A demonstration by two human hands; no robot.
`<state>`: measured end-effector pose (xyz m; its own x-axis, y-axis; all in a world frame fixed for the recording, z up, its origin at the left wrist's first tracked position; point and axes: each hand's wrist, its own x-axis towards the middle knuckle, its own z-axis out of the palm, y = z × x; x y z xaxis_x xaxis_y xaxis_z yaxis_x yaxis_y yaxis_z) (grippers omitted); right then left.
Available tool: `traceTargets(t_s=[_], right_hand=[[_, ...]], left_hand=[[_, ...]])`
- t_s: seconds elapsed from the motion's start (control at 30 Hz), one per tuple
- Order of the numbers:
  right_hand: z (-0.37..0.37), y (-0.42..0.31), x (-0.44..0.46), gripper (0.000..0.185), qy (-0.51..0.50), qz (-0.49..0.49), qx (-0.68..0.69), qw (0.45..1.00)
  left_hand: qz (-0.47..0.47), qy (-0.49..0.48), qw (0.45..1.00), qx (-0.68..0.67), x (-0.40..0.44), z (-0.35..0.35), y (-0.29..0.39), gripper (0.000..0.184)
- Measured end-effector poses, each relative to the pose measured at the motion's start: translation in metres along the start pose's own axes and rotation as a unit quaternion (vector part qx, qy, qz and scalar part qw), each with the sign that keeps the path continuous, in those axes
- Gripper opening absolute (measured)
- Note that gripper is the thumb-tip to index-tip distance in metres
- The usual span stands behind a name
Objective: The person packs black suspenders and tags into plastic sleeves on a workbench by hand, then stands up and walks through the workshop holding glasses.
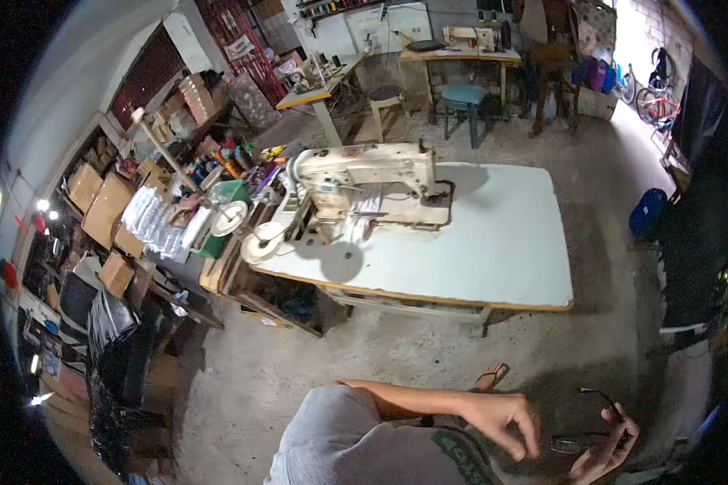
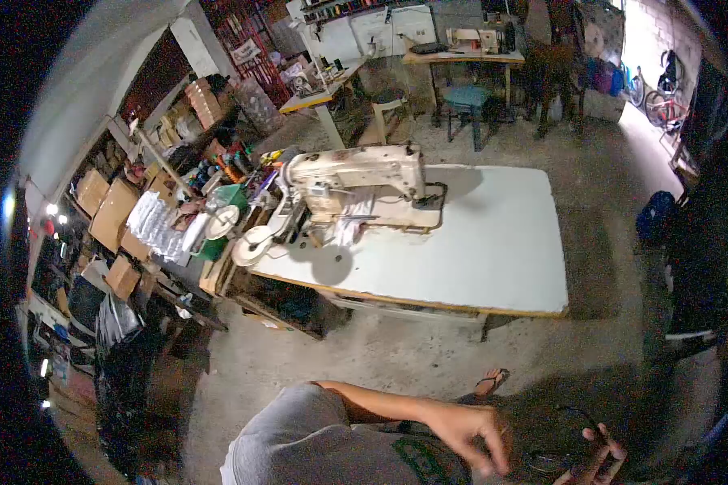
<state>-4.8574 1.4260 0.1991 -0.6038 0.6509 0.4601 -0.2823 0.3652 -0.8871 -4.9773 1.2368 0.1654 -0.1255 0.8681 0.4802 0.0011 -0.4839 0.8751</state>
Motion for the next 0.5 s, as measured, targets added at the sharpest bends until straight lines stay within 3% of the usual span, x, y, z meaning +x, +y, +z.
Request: traceTargets(t_s=[0.03, 0.1, 0.13, 0.17, 0.2, 0.23, 0.3, 0.33, 0.4, 0.5], right_hand=[[0.0, 0.009, 0.024, 0.029, 0.019, 0.02, -0.012, 1.0], [-0.011, 0.036, 0.068, 0.029, 0.005, 0.017, -0.05, 0.999], [-0.022, 0.054, 0.087, 0.028, -0.01, 0.026, -0.083, 0.996], [-0.036, 0.075, 0.107, 0.027, -0.032, 0.032, -0.114, 0.992], [-0.055, 0.105, 0.131, 0.028, -0.166, -0.022, 0.221, 0.961], [-0.041, 0.101, 0.151, 0.028, -0.18, -0.016, 0.226, 0.957], [-0.007, 0.073, 0.187, 0.03, -0.047, 0.014, -0.013, 0.999], [-0.02, 0.087, 0.202, 0.029, -0.048, 0.06, -0.026, 0.997], [-0.032, 0.116, 0.239, 0.028, -0.082, 0.046, 0.007, 0.996], [-0.02, 0.136, 0.307, 0.026, -0.242, -0.056, 0.226, 0.942]], left_hand=[[0.007, 0.003, 1.0, 0.001, 0.017, -0.008, 0.006, 0.023], [0.099, -0.137, 0.963, -0.209, 0.058, -0.026, 0.012, 0.025], [0.107, -0.124, 0.964, -0.211, 0.082, -0.038, 0.014, 0.025], [0.146, -0.21, 0.941, -0.221, 0.106, -0.051, 0.015, 0.024], [0.178, -0.297, 0.912, -0.222, 0.126, -0.064, 0.013, 0.03], [0.18, -0.283, 0.917, -0.216, 0.144, -0.074, 0.006, 0.03], [0.171, -0.317, 0.899, -0.248, 0.177, -0.092, -0.01, 0.027], [0.156, -0.298, 0.914, -0.227, 0.184, -0.101, -0.025, 0.024], [0.141, -0.265, 0.932, -0.204, 0.2, -0.12, -0.044, 0.023], [0.078, -0.202, 0.953, -0.214, 0.23, -0.142, -0.065, 0.02]])
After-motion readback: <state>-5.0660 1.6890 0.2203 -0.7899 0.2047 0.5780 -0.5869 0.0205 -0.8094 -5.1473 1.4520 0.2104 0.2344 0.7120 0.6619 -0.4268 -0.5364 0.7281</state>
